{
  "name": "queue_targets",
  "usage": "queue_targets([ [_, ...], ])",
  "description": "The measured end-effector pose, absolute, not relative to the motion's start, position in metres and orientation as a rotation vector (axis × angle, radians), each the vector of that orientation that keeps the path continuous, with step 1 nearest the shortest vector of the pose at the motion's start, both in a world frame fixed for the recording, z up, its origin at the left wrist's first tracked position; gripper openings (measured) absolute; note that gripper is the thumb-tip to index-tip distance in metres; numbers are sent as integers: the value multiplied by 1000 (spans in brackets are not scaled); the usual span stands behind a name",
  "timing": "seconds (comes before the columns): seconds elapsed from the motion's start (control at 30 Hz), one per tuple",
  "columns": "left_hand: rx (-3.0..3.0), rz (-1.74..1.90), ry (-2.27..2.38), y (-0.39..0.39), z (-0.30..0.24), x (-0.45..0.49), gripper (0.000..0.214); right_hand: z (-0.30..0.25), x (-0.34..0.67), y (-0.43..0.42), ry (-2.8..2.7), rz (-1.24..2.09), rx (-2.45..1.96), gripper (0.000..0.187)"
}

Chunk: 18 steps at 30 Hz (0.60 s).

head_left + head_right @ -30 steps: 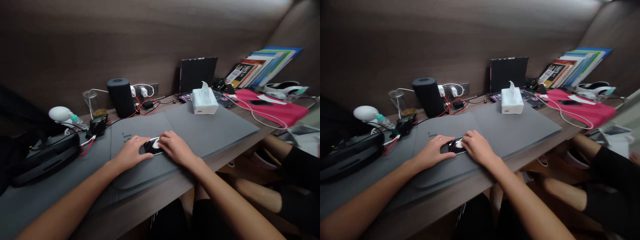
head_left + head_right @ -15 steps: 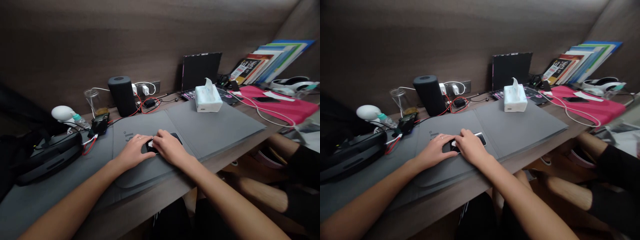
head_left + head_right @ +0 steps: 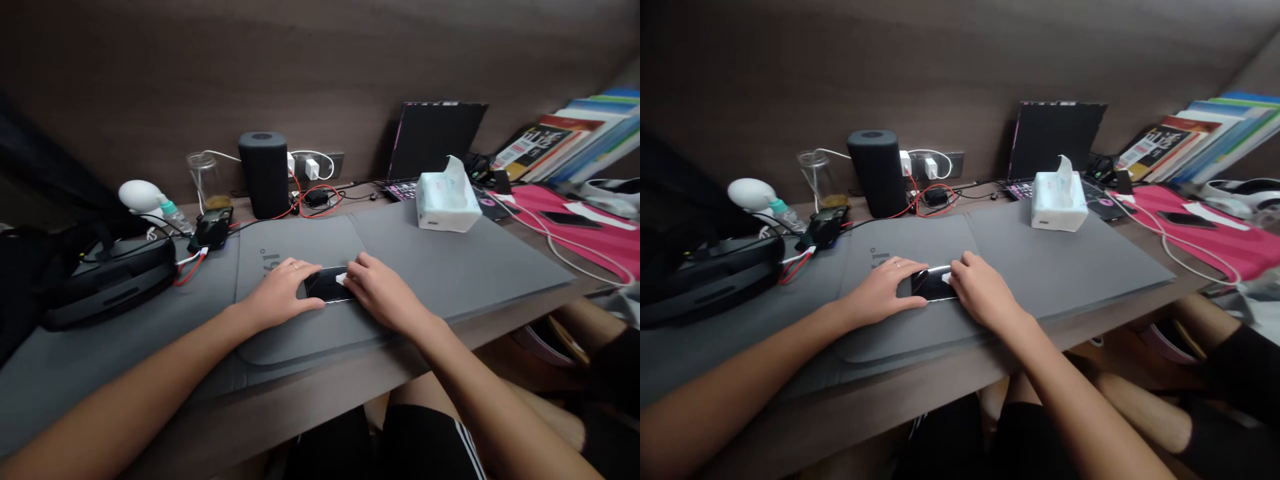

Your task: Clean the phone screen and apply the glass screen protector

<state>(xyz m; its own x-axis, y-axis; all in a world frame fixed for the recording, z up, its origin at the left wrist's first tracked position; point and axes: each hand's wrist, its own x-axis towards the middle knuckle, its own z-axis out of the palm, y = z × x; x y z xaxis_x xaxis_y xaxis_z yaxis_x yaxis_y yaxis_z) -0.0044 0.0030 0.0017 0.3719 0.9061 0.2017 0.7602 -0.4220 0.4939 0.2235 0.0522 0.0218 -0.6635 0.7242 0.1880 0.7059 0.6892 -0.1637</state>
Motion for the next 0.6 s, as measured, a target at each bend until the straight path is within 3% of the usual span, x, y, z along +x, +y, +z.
queue_targets([
  [0.2, 2298, 626, 1456, 2, 2, -4, 56, 17, 193, 42, -2700, 105, -994, 18],
  [0.4, 2250, 624, 1475, -1, 5, -3, 55, 11, 241, 44, -2583, 169, -1045, 25],
  [0.6, 2243, 624, 1497, 0, 2, -3, 56, 1, 257, 50, -2419, 256, -1049, 19],
])
